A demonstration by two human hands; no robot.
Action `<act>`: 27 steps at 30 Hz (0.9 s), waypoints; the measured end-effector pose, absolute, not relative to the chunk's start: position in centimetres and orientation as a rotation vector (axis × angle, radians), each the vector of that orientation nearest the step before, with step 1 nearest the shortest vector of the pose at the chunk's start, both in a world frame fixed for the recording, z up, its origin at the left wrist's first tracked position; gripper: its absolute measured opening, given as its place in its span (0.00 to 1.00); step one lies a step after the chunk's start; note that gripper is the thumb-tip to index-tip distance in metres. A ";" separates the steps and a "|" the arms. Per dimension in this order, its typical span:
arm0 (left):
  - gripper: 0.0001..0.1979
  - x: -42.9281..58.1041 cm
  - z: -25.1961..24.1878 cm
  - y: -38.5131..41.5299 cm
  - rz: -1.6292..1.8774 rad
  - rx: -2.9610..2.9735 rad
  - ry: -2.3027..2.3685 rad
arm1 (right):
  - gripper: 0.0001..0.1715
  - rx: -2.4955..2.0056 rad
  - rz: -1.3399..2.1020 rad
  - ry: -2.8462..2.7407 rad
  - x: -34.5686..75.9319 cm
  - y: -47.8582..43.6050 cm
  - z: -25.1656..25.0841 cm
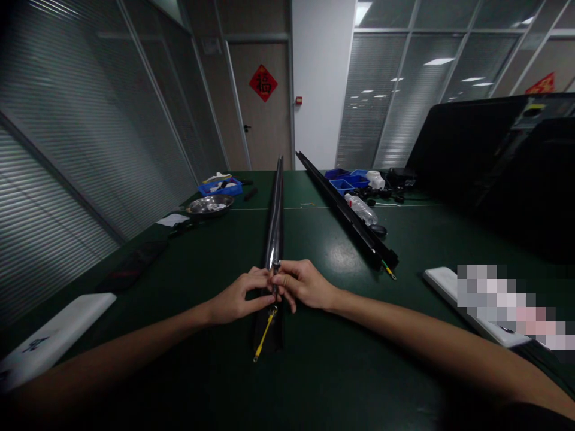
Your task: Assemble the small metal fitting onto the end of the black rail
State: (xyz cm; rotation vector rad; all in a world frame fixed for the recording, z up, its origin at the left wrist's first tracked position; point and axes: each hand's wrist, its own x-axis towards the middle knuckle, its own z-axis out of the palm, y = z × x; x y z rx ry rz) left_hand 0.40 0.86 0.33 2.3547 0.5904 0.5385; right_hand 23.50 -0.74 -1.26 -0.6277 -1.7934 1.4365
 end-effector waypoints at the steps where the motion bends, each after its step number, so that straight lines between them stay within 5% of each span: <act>1: 0.11 0.4 0.3 0.9 0.539 2.355 0.598 | 0.18 -0.632 1.432 -1.795 23.5 -0.7 -1.3; 27: 0.11 0.3 0.2 0.8 0.525 2.354 0.653 | 0.18 -0.629 1.313 -1.793 23.1 -1.8 -0.7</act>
